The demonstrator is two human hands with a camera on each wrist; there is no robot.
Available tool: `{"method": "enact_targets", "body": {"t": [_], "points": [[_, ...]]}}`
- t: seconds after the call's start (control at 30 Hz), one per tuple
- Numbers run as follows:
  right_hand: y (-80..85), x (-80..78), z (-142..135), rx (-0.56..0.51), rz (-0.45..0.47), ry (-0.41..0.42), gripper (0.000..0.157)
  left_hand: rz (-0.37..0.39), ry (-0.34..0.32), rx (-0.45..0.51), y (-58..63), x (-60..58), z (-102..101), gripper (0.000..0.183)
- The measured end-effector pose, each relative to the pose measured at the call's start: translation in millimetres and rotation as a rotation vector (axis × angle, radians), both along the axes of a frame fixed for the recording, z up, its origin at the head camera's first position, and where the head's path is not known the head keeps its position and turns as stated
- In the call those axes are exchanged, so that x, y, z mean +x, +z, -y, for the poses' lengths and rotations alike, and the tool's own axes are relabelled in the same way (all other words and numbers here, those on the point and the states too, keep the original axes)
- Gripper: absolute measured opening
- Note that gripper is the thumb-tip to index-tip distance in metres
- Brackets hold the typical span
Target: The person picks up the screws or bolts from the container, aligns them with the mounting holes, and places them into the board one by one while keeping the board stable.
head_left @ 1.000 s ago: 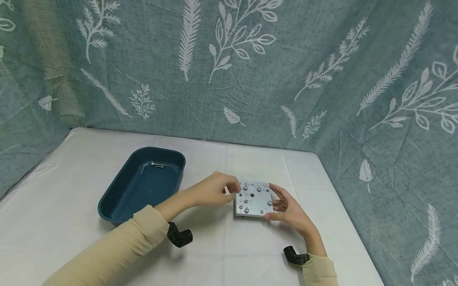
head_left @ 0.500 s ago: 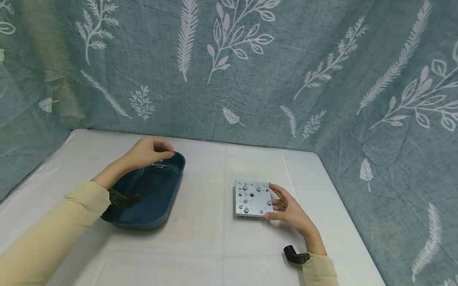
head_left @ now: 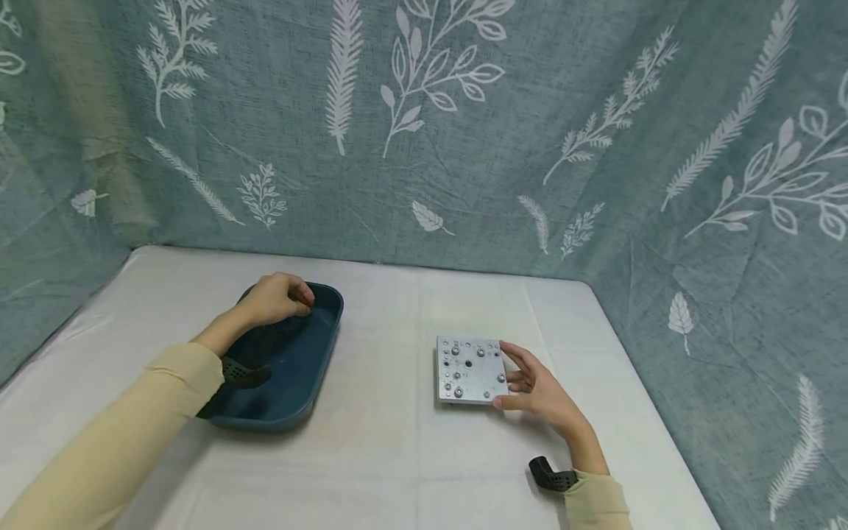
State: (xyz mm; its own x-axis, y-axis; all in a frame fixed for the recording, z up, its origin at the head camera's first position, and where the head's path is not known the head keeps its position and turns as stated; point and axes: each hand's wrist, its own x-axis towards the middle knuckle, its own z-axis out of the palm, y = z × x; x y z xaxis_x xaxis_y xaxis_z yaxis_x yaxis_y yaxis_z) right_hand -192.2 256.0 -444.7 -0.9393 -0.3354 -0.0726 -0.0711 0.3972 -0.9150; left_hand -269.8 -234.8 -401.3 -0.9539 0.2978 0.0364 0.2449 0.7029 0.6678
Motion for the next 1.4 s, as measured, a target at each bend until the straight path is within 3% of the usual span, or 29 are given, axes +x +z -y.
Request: {"method": "enact_targets", "body": {"t": [0.27,0.7,1.13,1.27,1.4], "points": [[-1.0,-1.1,-1,-0.01,0.005,0.005,0.102,0.002,0.003,-0.046,-3.9,2.9,5,0.018],[1.4,-0.2,1,-0.008,-0.001,0.01,0.102,0.054,-0.041,-0.013,-15.2,2.7,8,0.017],[-1.0,2.2,1,-0.019,-0.015,0.022,0.102,0.001,-0.108,-0.087,-15.8,11.8,2,0.011],[-0.7,2.0,1,-0.012,-0.02,0.026,0.102,-0.039,-0.081,-0.093,-13.5,20.2,5,0.009],[0.6,0.3,1,-0.005,-0.018,0.029,0.102,-0.084,-0.047,-0.039,-7.0,28.1,8,0.012]]}}
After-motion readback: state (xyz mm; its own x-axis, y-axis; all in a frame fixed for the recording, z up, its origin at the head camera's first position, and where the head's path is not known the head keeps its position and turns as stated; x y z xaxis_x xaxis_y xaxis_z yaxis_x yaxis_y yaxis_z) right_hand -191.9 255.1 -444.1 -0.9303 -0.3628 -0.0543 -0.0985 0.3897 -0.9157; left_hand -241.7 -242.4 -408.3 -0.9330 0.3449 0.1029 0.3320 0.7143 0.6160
